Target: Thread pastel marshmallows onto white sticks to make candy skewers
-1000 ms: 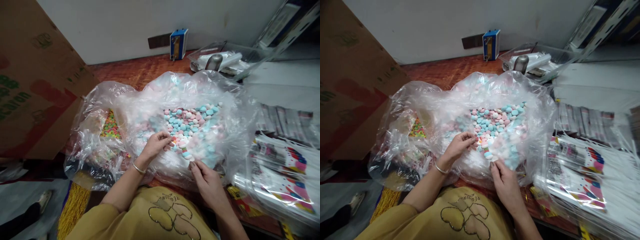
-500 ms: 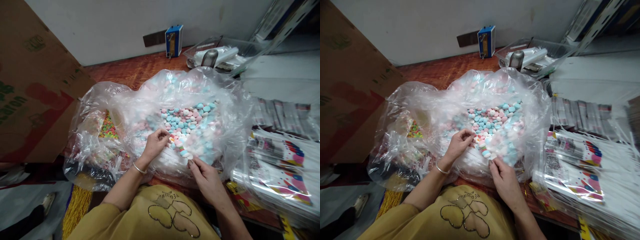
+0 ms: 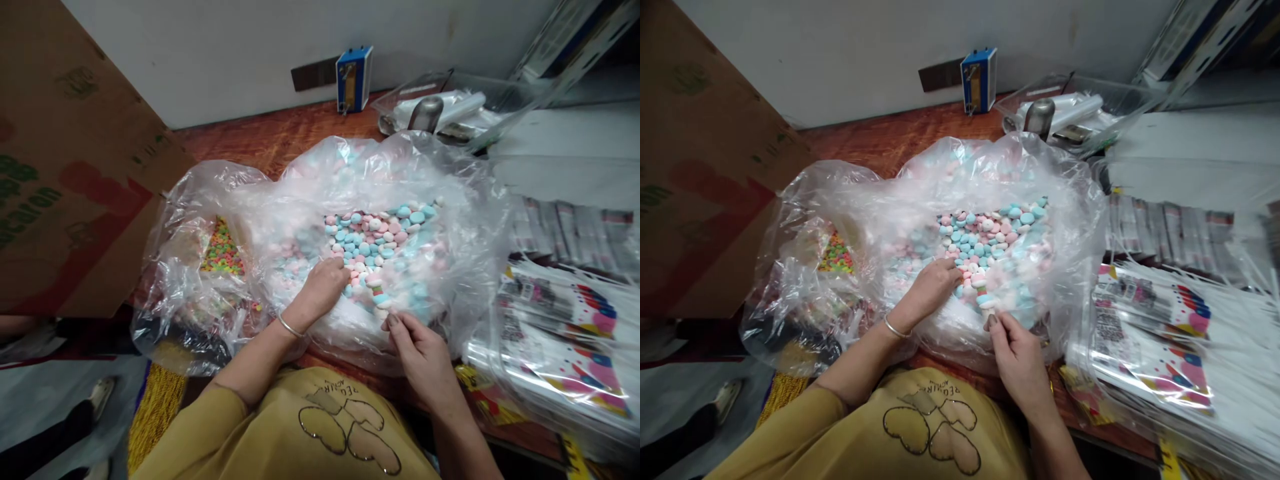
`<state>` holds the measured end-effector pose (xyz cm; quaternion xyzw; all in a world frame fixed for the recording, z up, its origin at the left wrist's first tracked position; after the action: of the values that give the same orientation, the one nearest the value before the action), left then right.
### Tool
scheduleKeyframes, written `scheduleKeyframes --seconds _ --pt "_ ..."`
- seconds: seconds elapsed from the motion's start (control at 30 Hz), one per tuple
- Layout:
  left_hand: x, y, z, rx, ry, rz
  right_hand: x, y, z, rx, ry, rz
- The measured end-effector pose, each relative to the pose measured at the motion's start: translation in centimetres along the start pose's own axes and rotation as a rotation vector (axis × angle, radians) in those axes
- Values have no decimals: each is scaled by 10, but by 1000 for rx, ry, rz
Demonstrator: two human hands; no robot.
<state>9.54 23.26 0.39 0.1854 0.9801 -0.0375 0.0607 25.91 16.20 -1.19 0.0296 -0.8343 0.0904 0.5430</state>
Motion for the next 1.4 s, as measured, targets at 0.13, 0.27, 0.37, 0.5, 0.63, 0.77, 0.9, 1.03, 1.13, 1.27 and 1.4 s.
scheduleKeyframes --seconds 0.13,0.27,0.37,0.5,0.63,0.77,0.9,1.03,1.13,1.27,1.4 --pt "5 -2 -8 -83 -149 -31 1 0 1 11 -2 -10" --pt "26 -10 -19 -268 -486 -147 5 -1 7 45 2 -35" --pt "39 -14 -23 -341 -659 -193 7 -1 13 74 -18 -39" --pt "36 -14 -22 -286 -636 -142 7 0 14 67 -25 -36" --pt "25 -12 -14 -238 -460 -96 5 0 9 24 17 -23" --pt "21 -8 -7 -217 -327 -116 5 -1 10 30 17 -34" --pt "24 -7 -9 -234 -379 -148 4 -1 11 33 -4 -26" --pt "41 -11 -14 -332 -723 -242 4 -1 14 59 -23 -32" --pt "46 -13 -11 -335 -957 -278 7 0 15 58 -35 -57" --pt "47 -15 -7 -341 -1062 -310 7 0 17 67 -41 -59" --pt "46 -16 -6 -345 -1067 -319 8 -1 17 80 -48 -59"
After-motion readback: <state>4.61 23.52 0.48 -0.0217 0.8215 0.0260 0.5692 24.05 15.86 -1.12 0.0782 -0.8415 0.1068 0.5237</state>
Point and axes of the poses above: each hand's wrist, its own y-axis towards the middle knuckle, its own z-axis out of the palm, x = y × z, the point moved 10 cm from there along y, towards the middle knuckle, and after that the axes turned 3 degrees about -y, right-handed, at the moved point
